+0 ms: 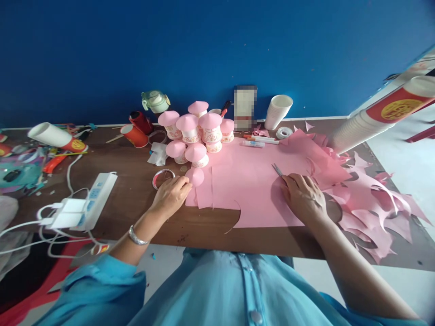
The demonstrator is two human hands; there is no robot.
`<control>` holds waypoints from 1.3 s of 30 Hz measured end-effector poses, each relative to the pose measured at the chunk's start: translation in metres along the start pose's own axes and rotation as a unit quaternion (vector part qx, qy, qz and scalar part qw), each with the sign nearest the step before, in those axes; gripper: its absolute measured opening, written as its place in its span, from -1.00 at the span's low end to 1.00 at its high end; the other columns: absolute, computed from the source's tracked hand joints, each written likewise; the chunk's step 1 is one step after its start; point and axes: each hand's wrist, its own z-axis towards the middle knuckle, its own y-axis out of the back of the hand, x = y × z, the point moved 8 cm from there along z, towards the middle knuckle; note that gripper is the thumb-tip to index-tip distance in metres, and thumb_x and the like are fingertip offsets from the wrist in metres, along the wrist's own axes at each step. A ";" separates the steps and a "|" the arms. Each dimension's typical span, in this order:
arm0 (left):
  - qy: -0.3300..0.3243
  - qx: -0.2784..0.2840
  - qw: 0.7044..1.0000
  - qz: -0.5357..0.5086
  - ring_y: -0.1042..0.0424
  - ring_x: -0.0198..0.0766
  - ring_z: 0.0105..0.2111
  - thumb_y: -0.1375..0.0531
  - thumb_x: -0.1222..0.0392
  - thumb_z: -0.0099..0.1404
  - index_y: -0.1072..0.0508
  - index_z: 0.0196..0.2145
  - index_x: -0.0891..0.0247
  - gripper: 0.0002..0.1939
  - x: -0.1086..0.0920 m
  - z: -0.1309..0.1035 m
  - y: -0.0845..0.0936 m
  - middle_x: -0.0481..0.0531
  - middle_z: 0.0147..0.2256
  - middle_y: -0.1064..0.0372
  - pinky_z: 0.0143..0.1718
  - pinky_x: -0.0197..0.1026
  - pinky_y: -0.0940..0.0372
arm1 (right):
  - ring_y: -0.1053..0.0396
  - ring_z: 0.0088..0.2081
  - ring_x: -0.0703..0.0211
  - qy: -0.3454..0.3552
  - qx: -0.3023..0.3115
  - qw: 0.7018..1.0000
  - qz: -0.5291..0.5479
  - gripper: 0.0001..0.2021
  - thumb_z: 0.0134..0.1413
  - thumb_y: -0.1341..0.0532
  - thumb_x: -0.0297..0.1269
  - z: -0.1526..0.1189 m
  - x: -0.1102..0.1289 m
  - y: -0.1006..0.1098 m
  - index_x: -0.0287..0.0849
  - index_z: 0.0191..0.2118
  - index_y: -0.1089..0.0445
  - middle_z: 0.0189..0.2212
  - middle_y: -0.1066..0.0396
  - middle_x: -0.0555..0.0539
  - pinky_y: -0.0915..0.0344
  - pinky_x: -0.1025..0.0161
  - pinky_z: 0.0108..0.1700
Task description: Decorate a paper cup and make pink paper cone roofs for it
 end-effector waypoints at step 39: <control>-0.038 -0.069 0.996 0.040 -0.59 0.02 -0.10 -0.24 0.35 0.35 -0.29 0.28 0.20 -0.43 0.018 -0.006 -0.003 0.19 0.01 -0.55 0.00 0.06 -0.45 | -0.43 -0.14 -0.09 -0.006 0.000 1.000 0.006 -0.76 0.40 -0.15 -0.35 0.001 0.000 0.002 -0.25 0.03 -0.52 -0.12 -0.56 -0.24 -0.36 0.05 -0.10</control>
